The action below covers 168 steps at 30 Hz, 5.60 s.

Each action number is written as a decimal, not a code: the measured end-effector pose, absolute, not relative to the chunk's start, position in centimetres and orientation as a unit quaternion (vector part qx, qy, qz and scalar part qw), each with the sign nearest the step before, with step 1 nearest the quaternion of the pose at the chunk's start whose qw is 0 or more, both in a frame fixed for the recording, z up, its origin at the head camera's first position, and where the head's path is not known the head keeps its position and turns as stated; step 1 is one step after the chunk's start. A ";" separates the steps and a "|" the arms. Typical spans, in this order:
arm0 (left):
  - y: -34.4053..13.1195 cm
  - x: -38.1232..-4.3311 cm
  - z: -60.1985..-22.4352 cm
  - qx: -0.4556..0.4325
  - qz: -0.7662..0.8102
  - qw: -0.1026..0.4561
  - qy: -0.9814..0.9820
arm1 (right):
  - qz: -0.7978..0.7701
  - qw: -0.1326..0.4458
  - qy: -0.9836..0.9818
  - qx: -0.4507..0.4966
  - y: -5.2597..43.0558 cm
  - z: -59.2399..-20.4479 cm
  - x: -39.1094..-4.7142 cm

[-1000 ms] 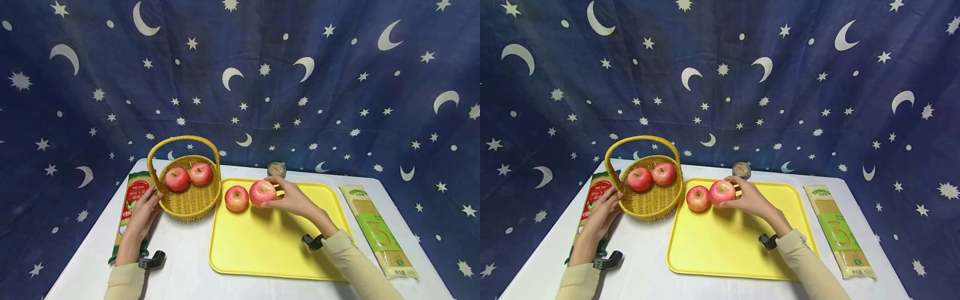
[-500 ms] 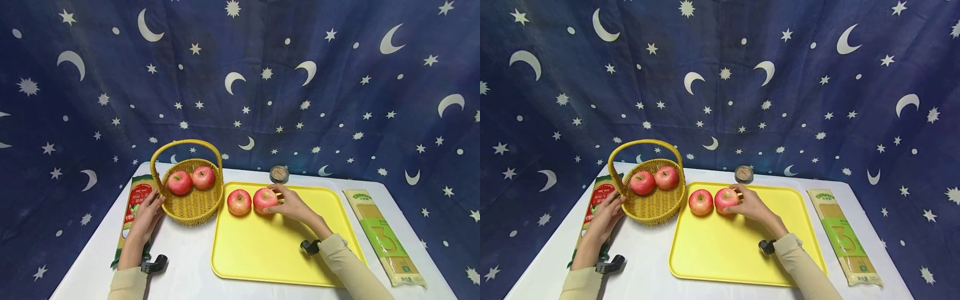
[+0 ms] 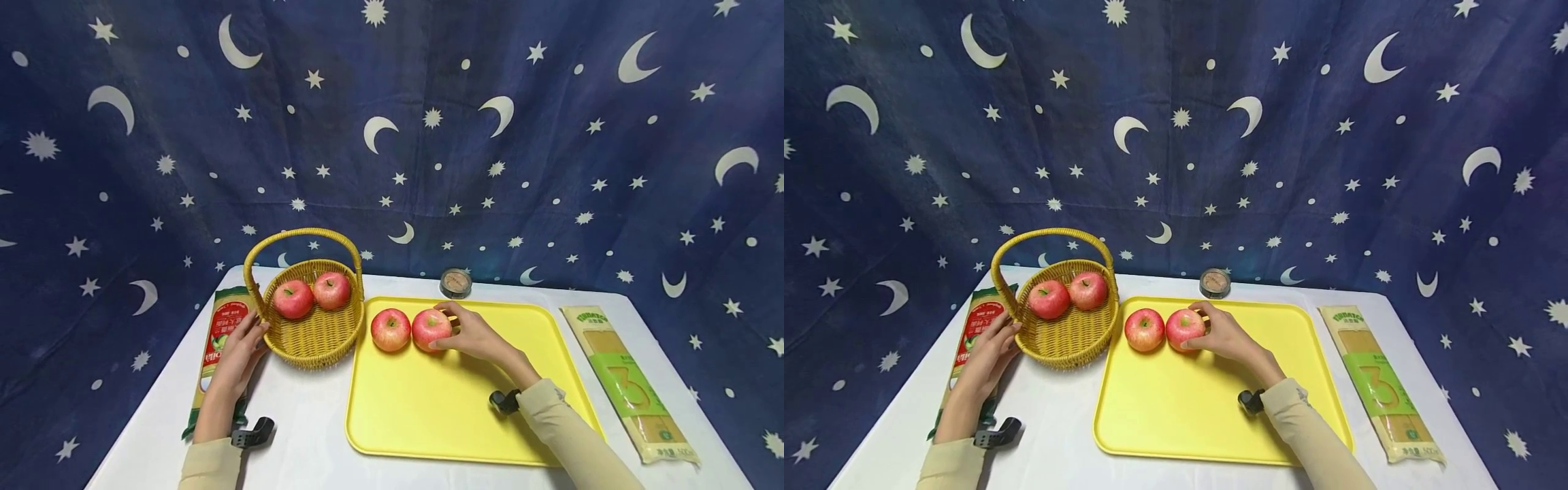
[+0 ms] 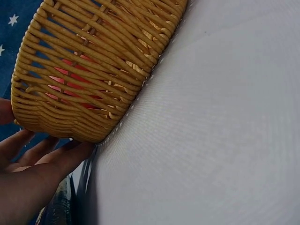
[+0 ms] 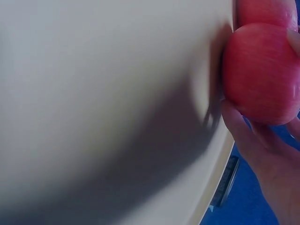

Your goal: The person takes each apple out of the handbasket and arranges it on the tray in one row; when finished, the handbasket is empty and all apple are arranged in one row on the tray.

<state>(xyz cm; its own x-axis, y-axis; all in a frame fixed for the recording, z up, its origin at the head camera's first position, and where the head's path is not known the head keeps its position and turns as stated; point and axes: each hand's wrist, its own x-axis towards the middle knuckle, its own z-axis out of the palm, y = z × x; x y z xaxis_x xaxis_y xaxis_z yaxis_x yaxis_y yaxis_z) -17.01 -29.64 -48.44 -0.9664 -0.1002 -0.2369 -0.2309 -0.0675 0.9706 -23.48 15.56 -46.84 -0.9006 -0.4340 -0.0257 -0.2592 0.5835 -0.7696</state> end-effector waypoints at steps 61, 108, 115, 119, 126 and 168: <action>-30.3 -17.2 -48.6 -0.122 0.729 0.030 0.673 | -0.443 0.116 0.822 -0.339 -1.3 -42.2 -25.7; -30.0 -17.3 -49.1 -0.123 0.732 0.027 0.670 | -0.282 0.136 0.883 -0.351 -6.5 -44.2 -27.4; -30.0 -17.2 -49.0 -0.117 0.735 0.026 0.667 | -0.282 0.118 0.881 -0.362 -6.4 -44.5 -27.0; -29.9 -17.2 -48.9 -0.113 0.734 0.024 0.669 | -0.305 0.111 0.877 -0.355 -6.1 -44.5 -26.5; -29.9 -17.2 -48.9 -0.112 0.733 0.023 0.671 | -0.349 0.091 0.867 -0.343 -5.1 -44.0 -26.0; -29.9 -17.3 -48.6 -0.106 0.720 0.036 0.684 | -0.496 -0.025 0.856 -0.141 17.6 -42.9 -19.1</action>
